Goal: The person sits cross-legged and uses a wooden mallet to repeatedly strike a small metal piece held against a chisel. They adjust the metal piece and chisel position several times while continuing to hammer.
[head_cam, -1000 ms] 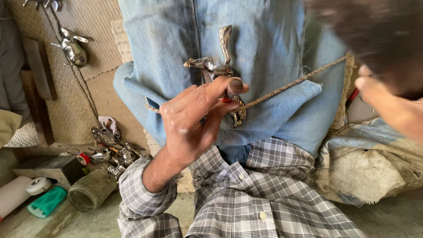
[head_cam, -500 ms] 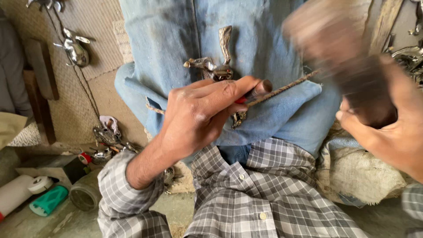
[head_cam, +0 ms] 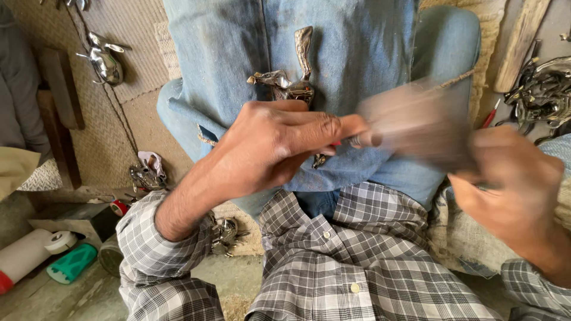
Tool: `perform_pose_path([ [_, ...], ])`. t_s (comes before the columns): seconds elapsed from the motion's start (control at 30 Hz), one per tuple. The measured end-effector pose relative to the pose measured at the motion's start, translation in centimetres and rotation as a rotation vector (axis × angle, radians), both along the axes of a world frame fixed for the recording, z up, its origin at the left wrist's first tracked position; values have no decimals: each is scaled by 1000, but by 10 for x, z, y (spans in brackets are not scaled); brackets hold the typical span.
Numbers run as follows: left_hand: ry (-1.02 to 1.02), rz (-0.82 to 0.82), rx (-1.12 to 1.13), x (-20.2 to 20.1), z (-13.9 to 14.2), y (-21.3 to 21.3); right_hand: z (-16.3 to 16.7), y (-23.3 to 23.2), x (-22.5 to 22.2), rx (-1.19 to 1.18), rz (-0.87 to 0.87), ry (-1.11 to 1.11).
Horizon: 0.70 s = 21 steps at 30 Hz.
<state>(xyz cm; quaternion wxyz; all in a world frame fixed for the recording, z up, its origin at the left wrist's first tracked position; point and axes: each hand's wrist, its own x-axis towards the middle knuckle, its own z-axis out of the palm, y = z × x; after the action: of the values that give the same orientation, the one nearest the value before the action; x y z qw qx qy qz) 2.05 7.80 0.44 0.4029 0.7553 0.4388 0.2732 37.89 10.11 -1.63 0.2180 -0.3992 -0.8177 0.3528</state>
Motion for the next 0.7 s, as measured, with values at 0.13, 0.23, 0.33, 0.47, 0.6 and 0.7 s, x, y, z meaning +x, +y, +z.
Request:
perform_pose_path([
  [0.13,-251,312,83,4,-1,-6,7,3,-8,-67,-62,-192],
  [0.23,-542,647,11,20,-4,-31,11,17,-13,-51,-35,-101],
  [0.33,-605,841,11,37,-16,-51,12,34,-17,61,32,-112],
  [0.47,-535,942,44,49,-28,-60,15,55,-20,173,175,-155],
  [0.6,-522,917,110,52,-31,-55,29,74,-32,247,294,-154],
  [0.7,-401,896,165,51,-34,-53,41,93,-43,313,433,-193],
])
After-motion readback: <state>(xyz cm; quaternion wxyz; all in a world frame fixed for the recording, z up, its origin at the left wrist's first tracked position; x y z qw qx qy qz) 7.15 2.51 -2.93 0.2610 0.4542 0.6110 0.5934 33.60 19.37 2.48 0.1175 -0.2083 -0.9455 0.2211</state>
